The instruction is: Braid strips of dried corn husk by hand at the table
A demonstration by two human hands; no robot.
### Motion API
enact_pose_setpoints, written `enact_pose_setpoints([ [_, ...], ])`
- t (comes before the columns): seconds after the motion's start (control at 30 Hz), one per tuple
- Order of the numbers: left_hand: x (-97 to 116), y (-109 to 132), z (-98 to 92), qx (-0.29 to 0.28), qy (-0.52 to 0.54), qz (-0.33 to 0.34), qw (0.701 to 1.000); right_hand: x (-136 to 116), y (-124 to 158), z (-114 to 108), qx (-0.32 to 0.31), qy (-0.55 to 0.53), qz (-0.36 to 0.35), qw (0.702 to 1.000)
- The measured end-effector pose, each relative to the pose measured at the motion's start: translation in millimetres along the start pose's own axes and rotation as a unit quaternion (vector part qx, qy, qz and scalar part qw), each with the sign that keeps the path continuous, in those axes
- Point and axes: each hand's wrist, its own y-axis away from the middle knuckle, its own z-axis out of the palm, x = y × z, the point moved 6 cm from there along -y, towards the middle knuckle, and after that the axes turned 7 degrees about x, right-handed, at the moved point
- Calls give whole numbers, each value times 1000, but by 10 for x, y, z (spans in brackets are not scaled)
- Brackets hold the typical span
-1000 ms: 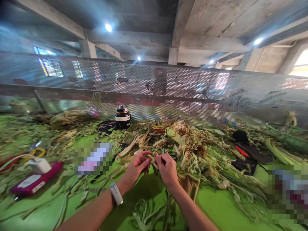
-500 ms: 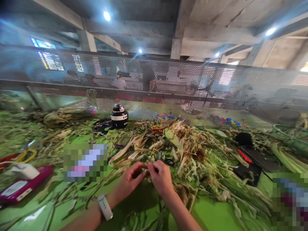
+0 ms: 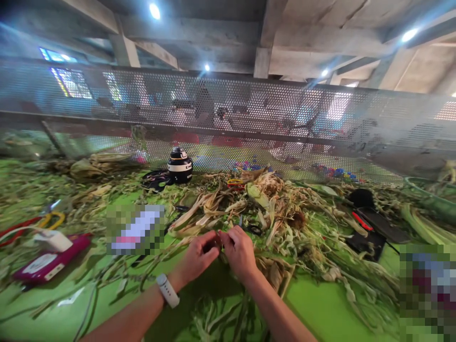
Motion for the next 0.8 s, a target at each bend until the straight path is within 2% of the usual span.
enact_pose_setpoints([
  [0.1, 8, 1, 9, 13, 45, -9, 999, 102, -13, -32, 9, -32, 71, 997],
  [0.17, -37, -11, -23, 44, 102, -45, 993, 170, -12, -50, 17, -52, 110, 992],
  [0.27, -136, -26, -80, 86, 159, -116, 977, 207, -17, -84, 41, -70, 120, 989],
  [0.33, -164, -33, -88, 82, 151, -136, 976, 189, -27, -105, 50, -78, 109, 990],
  [0.5, -95, -54, -13, 17, 145, -79, 986, 142, -51, -169, 30, -115, 119, 986],
  [0.6, -64, -50, 13, 3, 155, -64, 986, 143, -31, -120, -48, -179, 151, 971],
  [0.7, -56, -40, 10, 9, 120, -64, 991, 127, 1, -29, -115, -196, 151, 962],
  [0.8, -64, -40, -24, 31, 69, -66, 995, 127, -1, 18, -103, -155, 124, 975],
])
